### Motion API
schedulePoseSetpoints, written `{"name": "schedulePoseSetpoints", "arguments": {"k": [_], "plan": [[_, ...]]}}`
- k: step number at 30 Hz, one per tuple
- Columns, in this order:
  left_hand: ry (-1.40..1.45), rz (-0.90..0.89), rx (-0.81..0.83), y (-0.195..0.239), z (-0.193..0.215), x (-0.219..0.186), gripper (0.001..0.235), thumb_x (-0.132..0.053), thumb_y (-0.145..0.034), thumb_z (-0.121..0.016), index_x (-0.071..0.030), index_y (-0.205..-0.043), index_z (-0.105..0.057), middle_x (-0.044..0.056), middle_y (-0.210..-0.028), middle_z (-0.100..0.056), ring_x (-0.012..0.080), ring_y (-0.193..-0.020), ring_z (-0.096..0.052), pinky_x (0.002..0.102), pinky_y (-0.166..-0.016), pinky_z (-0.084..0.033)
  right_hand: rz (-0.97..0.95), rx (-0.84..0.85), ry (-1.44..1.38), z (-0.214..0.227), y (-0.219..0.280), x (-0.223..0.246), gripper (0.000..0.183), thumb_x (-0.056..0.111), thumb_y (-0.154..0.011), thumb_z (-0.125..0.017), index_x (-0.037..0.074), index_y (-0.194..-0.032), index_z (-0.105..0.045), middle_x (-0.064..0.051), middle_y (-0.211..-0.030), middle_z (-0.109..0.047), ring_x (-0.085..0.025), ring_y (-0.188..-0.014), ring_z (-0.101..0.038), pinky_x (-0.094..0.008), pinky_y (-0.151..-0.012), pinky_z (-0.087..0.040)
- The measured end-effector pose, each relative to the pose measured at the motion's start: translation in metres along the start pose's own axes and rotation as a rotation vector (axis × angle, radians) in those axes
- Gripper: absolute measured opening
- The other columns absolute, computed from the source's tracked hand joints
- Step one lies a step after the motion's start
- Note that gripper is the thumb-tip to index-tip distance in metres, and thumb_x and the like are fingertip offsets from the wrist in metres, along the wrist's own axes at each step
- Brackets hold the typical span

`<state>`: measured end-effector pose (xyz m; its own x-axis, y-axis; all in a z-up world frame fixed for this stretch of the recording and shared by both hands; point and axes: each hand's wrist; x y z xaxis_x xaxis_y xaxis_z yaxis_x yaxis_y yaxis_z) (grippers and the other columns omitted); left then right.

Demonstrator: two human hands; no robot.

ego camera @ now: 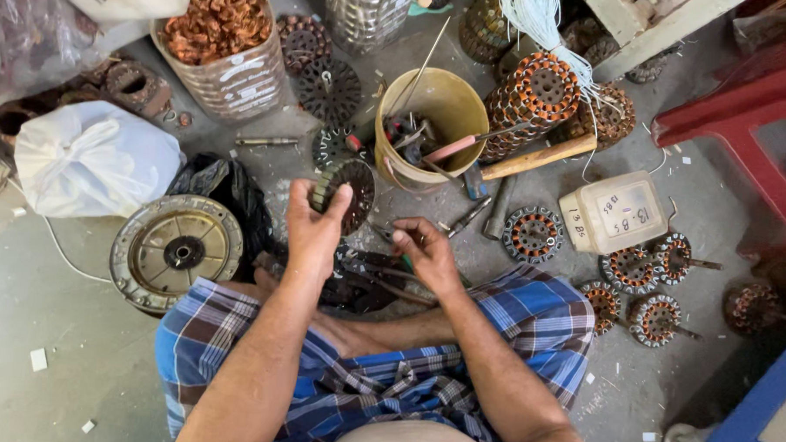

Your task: The person sits on the floor of a workshop and works on a fan motor assembly. They use pliers to adjust small wires on a copper-wound stator and then use a hammer to seat a metal shaft into the central housing.

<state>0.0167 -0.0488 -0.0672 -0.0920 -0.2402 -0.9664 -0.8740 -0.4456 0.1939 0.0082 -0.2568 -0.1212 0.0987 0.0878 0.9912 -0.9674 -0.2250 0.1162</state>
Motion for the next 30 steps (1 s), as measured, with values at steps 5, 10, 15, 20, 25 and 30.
{"name": "schedulePoseSetpoints", "arguments": {"k": [5, 10, 15, 20, 25, 30], "plan": [[-0.408, -0.255, 0.207, 0.020, -0.028, 0.025, 0.031, -0.020, -0.093, -0.079, -0.005, -0.103, -0.054, 0.008, -0.087, -0.065, 0.0194, -0.077, -0.062, 0.036, -0.070, -0.052, -0.105, -0.015, -0.034, 0.000, -0.006, -0.022, 0.022, 0.016, -0.099, -0.068, -0.003, -0.109, -0.068, -0.008, -0.090, -0.074, -0.015, -0.080, -0.070, -0.030, -0.072, -0.060], [-0.564, -0.334, 0.433, 0.032, -0.044, 0.025, 0.033, -0.024, -0.089, -0.082, -0.005, -0.103, -0.058, 0.013, -0.096, -0.073, 0.0285, -0.084, -0.070, 0.041, -0.073, -0.055, -0.306, -0.101, -0.360, 0.019, -0.016, -0.056, 0.009, 0.003, -0.095, -0.065, -0.005, -0.098, -0.066, -0.013, -0.092, -0.074, -0.020, -0.080, -0.072, -0.034, -0.075, -0.063], [-0.524, -0.383, 0.600, 0.027, -0.045, 0.018, 0.042, -0.022, -0.074, -0.088, -0.004, -0.099, -0.058, 0.010, -0.116, -0.075, 0.0258, -0.106, -0.072, 0.041, -0.090, -0.055, -0.385, -0.234, -0.533, 0.016, -0.021, -0.090, 0.015, -0.006, -0.091, -0.058, -0.003, -0.101, -0.069, -0.012, -0.096, -0.074, -0.019, -0.080, -0.072, -0.034, -0.073, -0.061], [-0.514, -0.269, 0.621, 0.016, -0.041, 0.021, 0.059, -0.024, -0.070, -0.093, -0.004, -0.114, -0.059, 0.014, -0.119, -0.070, 0.0278, -0.114, -0.066, 0.040, -0.097, -0.050, -0.215, -0.216, -0.631, 0.013, -0.029, -0.091, 0.028, -0.015, -0.085, -0.058, -0.007, -0.109, -0.068, -0.012, -0.098, -0.074, -0.020, -0.081, -0.071, -0.033, -0.072, -0.060], [-0.072, 0.192, 0.506, 0.002, -0.044, 0.039, 0.051, -0.021, -0.093, -0.073, -0.005, -0.134, -0.048, 0.016, -0.127, -0.066, 0.0250, -0.122, -0.064, 0.038, -0.103, -0.054, -0.239, -0.304, -0.535, 0.007, -0.032, -0.076, 0.025, -0.011, -0.087, -0.065, -0.001, -0.110, -0.070, -0.008, -0.093, -0.075, -0.016, -0.075, -0.067, -0.031, -0.066, -0.055], [0.177, 0.363, 0.395, -0.007, -0.034, 0.054, 0.044, -0.009, -0.095, -0.063, -0.007, -0.134, -0.043, 0.017, -0.125, -0.065, 0.0256, -0.120, -0.067, 0.048, -0.099, -0.059, -0.081, -0.286, -0.248, 0.002, -0.033, -0.082, 0.020, -0.013, -0.083, -0.070, 0.001, -0.097, -0.070, -0.003, -0.091, -0.071, -0.009, -0.080, -0.062, -0.027, -0.072, -0.055]]}}
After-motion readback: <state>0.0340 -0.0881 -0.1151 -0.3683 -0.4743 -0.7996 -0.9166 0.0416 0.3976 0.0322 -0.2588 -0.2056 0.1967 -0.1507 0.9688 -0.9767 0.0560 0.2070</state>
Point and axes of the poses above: each hand's wrist, its own y-axis away from the middle knuckle, its own z-axis out of the back of the hand, x = y × z
